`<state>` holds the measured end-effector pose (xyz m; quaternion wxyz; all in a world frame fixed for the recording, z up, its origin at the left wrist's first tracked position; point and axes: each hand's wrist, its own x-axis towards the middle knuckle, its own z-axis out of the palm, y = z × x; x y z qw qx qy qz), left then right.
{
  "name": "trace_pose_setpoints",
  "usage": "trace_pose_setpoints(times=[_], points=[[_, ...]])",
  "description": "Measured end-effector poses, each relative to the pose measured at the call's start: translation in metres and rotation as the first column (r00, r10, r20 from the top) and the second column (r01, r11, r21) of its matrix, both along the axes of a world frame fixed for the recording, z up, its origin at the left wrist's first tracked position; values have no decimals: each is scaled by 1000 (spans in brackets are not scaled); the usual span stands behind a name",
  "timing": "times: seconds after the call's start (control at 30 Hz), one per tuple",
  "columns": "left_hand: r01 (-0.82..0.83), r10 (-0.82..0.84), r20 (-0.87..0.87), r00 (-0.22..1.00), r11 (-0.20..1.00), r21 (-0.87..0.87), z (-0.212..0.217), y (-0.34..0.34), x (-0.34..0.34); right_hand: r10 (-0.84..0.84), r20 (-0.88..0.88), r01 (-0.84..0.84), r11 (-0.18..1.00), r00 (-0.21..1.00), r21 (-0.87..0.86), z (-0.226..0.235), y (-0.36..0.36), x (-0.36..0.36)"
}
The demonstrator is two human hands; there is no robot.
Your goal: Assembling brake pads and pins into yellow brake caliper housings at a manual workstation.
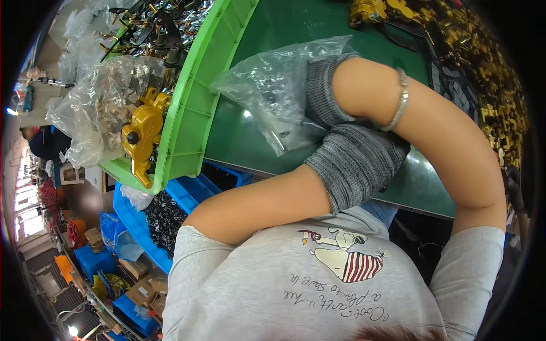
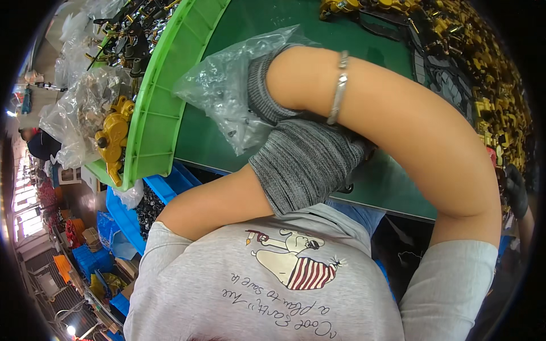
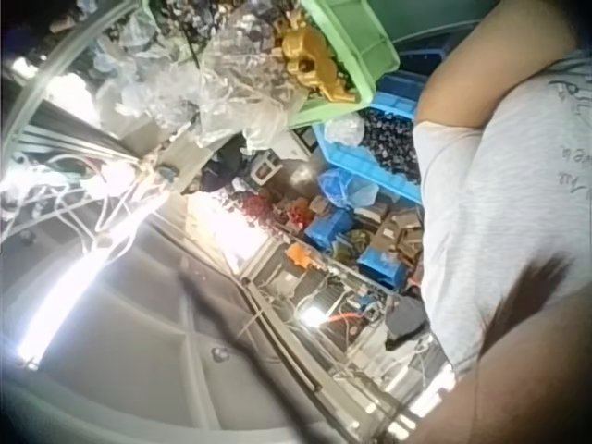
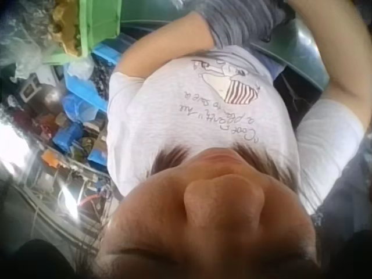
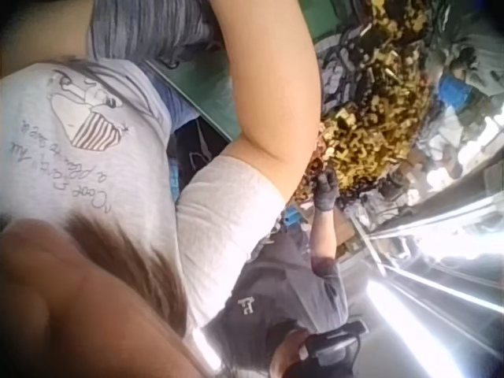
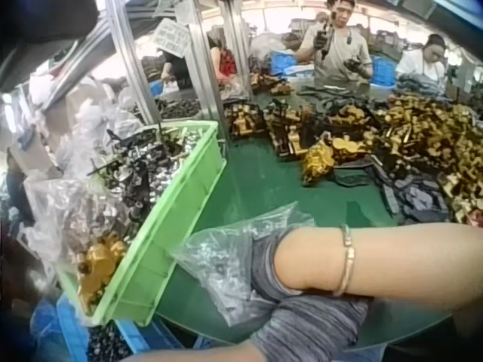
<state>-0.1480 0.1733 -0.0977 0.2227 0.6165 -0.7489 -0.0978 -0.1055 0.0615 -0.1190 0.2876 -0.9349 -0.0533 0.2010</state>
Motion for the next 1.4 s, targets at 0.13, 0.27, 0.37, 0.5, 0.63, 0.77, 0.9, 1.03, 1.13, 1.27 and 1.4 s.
trace_pose_setpoints(times=[0.13,0.27,0.37,0.5,0.63,0.77,0.9,1.03,1.13,1.27,1.4], points=[[-80,70,-39,997,932,-353,-15,-2,3,-114,-297,175,967,948,186,24,22,16],[-23,16,-56,998,993,-114,4,2,8,-13,-183,6,999,983,-37,43,18,13],[-25,22,15,1000,987,162,18,2,8,55,-129,-75,984,990,-163,57,12,12],[18,-18,0,1000,994,107,12,-1,10,76,-74,-103,853,994,-512,62,-7,10],[-7,8,-10,1000,990,137,14,2,11,-133,-122,52,857,984,-513,52,-19,14],[16,-35,74,997,969,245,29,-7,7,-145,549,385,853,823,-352,31,-35,1],[-40,36,25,999,986,163,12,-3,12,-451,262,509,830,853,-227,71,-9,4],[-54,40,82,996,983,177,17,-1,12,-160,444,374,811,882,-451,80,-27,-5],[-55,43,77,996,986,155,15,-4,12,-463,620,344,886,633,311,82,-34,-39],[-89,76,76,994,977,192,18,-4,16,-941,115,659,306,317,687,103,-28,-78],[-107,92,99,991,981,159,18,2,11,-908,142,834,417,393,361,62,-71,-163]])
